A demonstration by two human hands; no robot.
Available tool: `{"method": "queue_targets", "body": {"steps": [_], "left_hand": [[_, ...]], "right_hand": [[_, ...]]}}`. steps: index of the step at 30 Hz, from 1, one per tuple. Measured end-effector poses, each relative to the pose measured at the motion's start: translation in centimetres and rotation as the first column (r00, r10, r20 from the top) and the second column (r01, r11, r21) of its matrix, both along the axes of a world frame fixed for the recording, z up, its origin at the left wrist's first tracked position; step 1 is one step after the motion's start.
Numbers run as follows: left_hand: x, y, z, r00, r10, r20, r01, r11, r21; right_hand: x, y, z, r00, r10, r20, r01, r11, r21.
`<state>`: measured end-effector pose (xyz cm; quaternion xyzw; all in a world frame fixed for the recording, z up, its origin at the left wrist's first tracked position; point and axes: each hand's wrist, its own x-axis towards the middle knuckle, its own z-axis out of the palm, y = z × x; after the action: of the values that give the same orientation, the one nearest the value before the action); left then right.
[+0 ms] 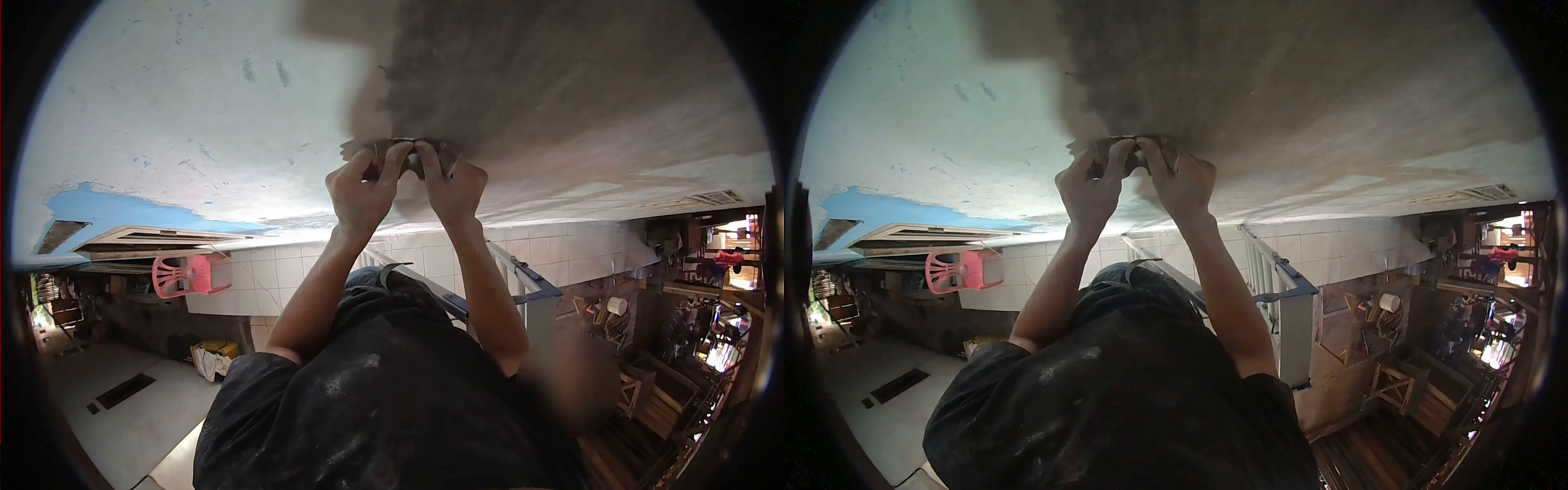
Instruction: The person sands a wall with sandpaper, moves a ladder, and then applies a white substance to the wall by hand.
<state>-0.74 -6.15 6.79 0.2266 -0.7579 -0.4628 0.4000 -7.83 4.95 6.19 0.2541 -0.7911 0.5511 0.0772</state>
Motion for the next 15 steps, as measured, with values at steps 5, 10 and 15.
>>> {"method": "queue_targets", "body": {"steps": [5,10,15], "left_hand": [[0.7,-0.3,-3.7,0.982,-0.019,0.189,0.024,0.999,-0.023],[0.2,-0.1,-2.1,0.996,-0.015,0.086,0.019,0.999,-0.050],[-0.6,-0.1,-1.5,0.997,-0.045,-0.061,0.052,0.992,0.117]], "right_hand": [[-0.7,0.1,-6.1,0.998,0.009,-0.056,-0.010,1.000,-0.009],[-0.6,0.3,-4.6,0.997,-0.041,-0.058,0.046,0.994,0.096],[-0.6,0.4,-1.4,1.000,-0.020,0.016,0.020,1.000,0.020]]}}
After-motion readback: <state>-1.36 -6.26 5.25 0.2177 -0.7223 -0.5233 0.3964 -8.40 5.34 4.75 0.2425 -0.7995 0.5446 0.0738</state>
